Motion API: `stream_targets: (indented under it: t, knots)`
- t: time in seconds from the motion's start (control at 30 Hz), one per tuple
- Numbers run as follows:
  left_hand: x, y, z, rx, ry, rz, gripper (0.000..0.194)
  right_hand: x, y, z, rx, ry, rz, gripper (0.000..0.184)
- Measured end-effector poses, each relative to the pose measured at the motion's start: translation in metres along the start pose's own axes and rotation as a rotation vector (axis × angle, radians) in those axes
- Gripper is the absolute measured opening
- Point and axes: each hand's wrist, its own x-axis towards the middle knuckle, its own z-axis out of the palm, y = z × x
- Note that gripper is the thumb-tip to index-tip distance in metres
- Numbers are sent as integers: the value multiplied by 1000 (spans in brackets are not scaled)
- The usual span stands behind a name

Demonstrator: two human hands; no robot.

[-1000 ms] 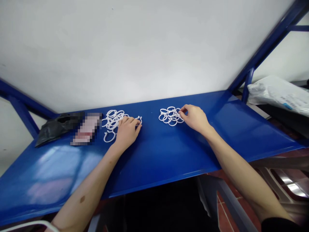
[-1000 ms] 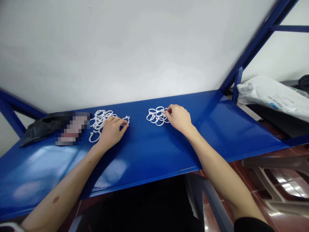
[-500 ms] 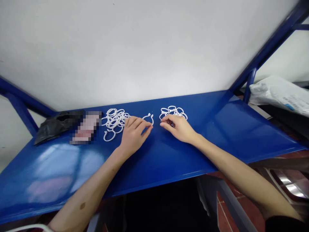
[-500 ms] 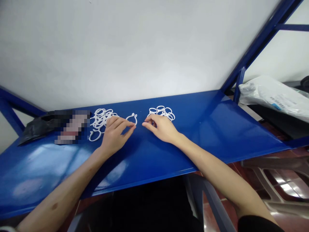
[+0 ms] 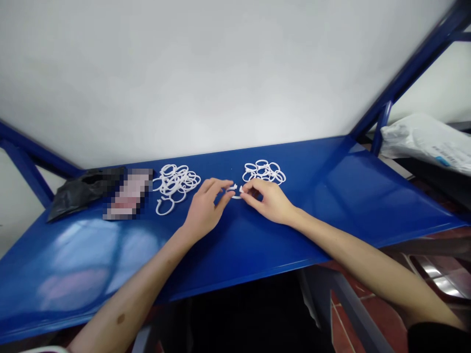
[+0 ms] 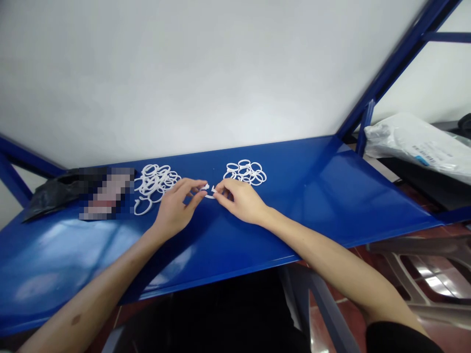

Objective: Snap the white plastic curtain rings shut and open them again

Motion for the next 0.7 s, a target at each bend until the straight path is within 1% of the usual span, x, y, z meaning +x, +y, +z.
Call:
stream_targets:
  t: [0.1, 0.17, 0.27, 0.33, 0.43, 0.5, 0.6, 0.7]
  knots:
    - [-1, -3, -1, -102, -145, -71, 15, -1, 1, 0, -5, -30, 19, 12]
    - [-1, -2, -2, -160, -211, -137, 15, -2, 2, 1, 26, -34, 31, 12]
    - [0, -1, -5, -218, -271, -206, 18, -3, 4, 3, 81, -18, 31, 11]
    - [0, -1, -6, -227, -286, -205, 20, -3, 6, 4, 77, -14, 13, 11]
    - [-1, -3, -3, -188, -304, -131, 20, -4, 9, 7, 33, -36, -41, 12]
    - [-4, -4, 0, -106, -295, -58, 21, -5, 11, 8, -14, -49, -87, 14]
    - [-8, -6, 2, 31, -279, 52, 24, -10, 12, 9, -123, -53, -170, 20]
    - [-11, -6, 2, 109, -304, 161, 29, -14, 10, 8, -250, -90, -236, 28]
